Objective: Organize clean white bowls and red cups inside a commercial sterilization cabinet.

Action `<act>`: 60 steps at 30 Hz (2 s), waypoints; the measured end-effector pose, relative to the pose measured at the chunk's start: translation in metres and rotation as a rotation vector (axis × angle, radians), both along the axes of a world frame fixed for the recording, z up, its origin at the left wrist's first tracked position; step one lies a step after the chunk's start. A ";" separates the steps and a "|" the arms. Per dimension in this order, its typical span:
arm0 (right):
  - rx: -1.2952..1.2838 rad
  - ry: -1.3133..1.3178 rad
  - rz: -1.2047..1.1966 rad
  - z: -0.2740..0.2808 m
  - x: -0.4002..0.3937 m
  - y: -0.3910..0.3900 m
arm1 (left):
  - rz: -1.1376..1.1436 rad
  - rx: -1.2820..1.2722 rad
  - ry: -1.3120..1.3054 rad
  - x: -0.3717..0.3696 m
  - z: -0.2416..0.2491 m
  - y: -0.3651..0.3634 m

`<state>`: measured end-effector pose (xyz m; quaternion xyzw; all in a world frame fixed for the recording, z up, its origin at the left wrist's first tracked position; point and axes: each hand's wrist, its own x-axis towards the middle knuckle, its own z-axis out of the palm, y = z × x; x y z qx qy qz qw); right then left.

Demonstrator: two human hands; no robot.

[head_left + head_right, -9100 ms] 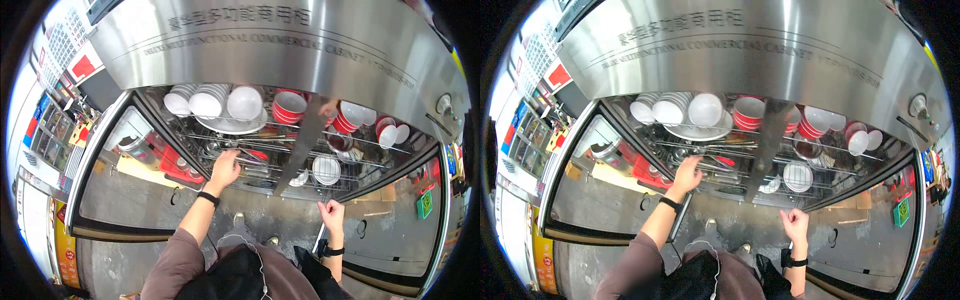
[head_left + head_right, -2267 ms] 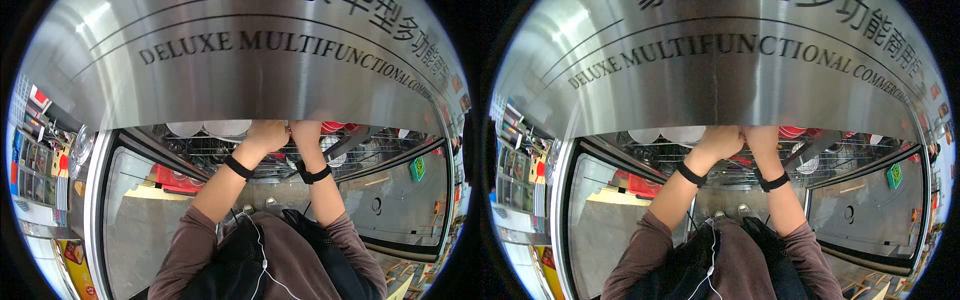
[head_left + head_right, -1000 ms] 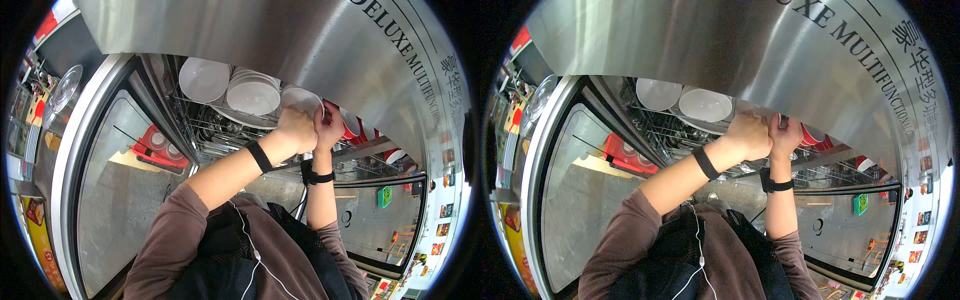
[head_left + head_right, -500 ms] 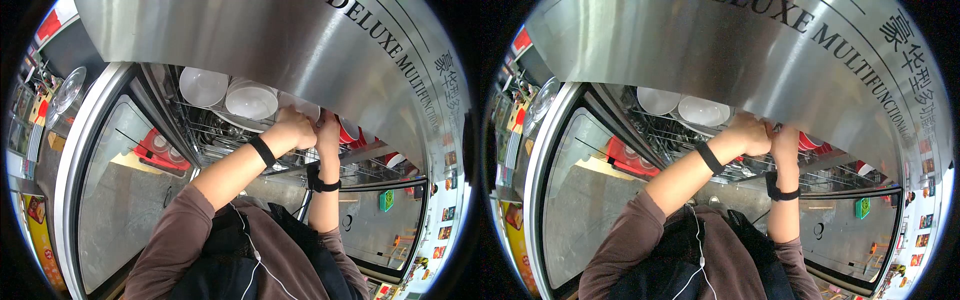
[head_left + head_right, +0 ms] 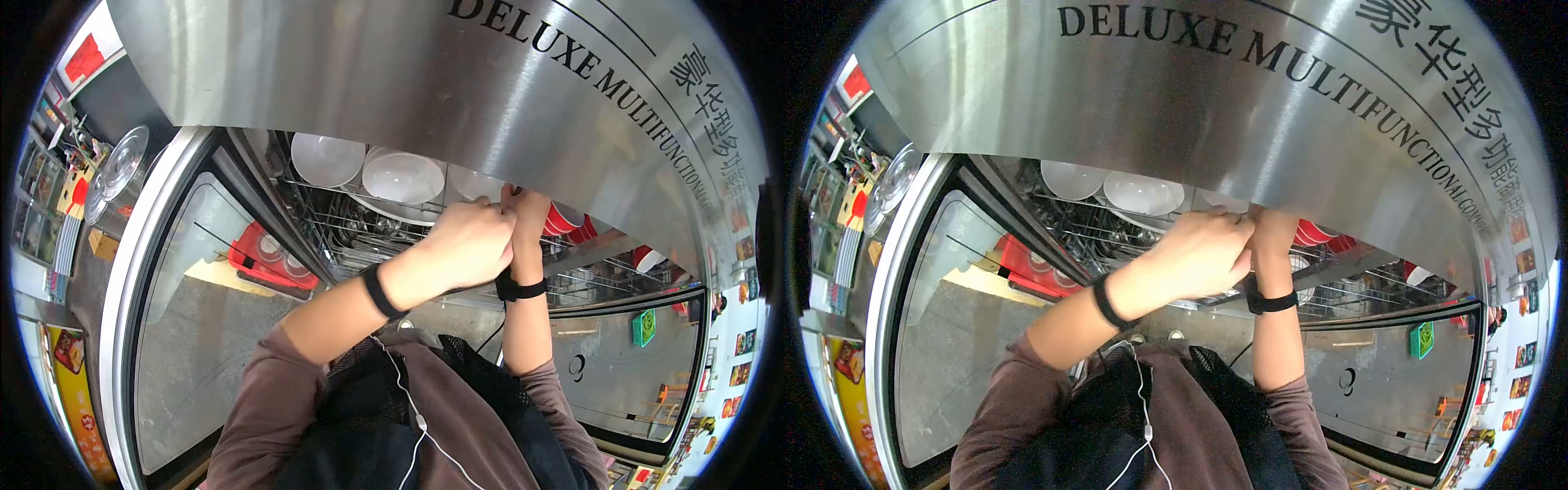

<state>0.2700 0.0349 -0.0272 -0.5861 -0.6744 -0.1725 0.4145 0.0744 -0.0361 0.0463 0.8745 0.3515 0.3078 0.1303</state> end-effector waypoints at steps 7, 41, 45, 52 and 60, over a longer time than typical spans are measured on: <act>0.080 -0.002 -0.047 0.005 -0.007 0.003 | 0.571 0.158 -0.192 -0.124 -0.010 -0.014; 0.050 0.088 -0.035 -0.006 -0.001 0.001 | 0.135 0.581 -0.015 -0.125 -0.018 -0.033; -0.201 0.307 0.046 0.019 -0.017 -0.015 | -0.070 0.640 0.095 -0.075 -0.022 -0.050; -0.070 0.414 0.245 0.017 0.001 -0.017 | -0.115 0.612 0.116 -0.026 -0.033 -0.022; -0.127 0.291 0.125 0.051 0.027 -0.068 | -0.110 0.545 0.098 -0.008 -0.034 -0.003</act>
